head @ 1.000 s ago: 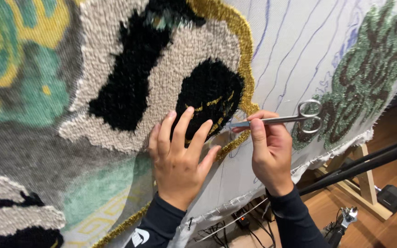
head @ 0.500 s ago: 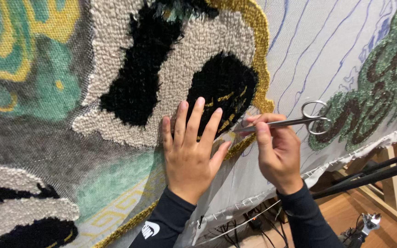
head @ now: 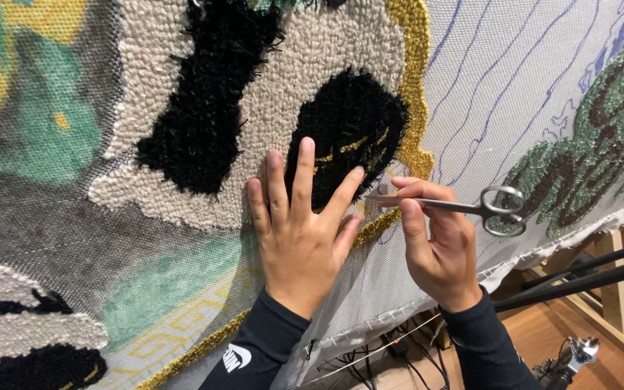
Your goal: The person uses a handheld tufting gun to apply black yarn to a large canvas featuring a skull design. They then use scissors to trim the excess yarn loops on the canvas surface.
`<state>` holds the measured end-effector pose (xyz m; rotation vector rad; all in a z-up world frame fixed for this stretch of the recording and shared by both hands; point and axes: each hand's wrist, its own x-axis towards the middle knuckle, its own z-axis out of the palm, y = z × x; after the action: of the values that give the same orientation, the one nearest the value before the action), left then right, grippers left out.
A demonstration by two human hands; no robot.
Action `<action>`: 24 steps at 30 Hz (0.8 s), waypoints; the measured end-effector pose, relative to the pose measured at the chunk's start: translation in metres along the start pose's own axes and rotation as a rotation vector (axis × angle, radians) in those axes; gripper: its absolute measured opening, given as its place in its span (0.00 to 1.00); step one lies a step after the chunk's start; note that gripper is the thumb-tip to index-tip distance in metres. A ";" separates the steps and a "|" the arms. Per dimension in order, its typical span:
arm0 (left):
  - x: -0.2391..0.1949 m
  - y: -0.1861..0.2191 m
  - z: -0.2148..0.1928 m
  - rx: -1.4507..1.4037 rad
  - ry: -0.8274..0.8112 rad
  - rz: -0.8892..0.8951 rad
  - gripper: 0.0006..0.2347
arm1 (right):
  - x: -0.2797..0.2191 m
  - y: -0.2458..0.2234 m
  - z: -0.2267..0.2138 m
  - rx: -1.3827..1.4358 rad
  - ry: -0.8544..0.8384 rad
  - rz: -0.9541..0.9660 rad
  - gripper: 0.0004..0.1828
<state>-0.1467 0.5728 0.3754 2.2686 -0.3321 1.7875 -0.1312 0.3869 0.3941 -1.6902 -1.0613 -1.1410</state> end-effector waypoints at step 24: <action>0.003 0.003 -0.001 -0.024 -0.028 -0.016 0.24 | 0.005 0.002 0.013 -0.249 -0.004 -0.165 0.07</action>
<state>-0.1476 0.5701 0.3783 2.2757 -0.3377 1.7356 -0.1241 0.3996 0.3954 -1.8218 -1.1140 -1.4256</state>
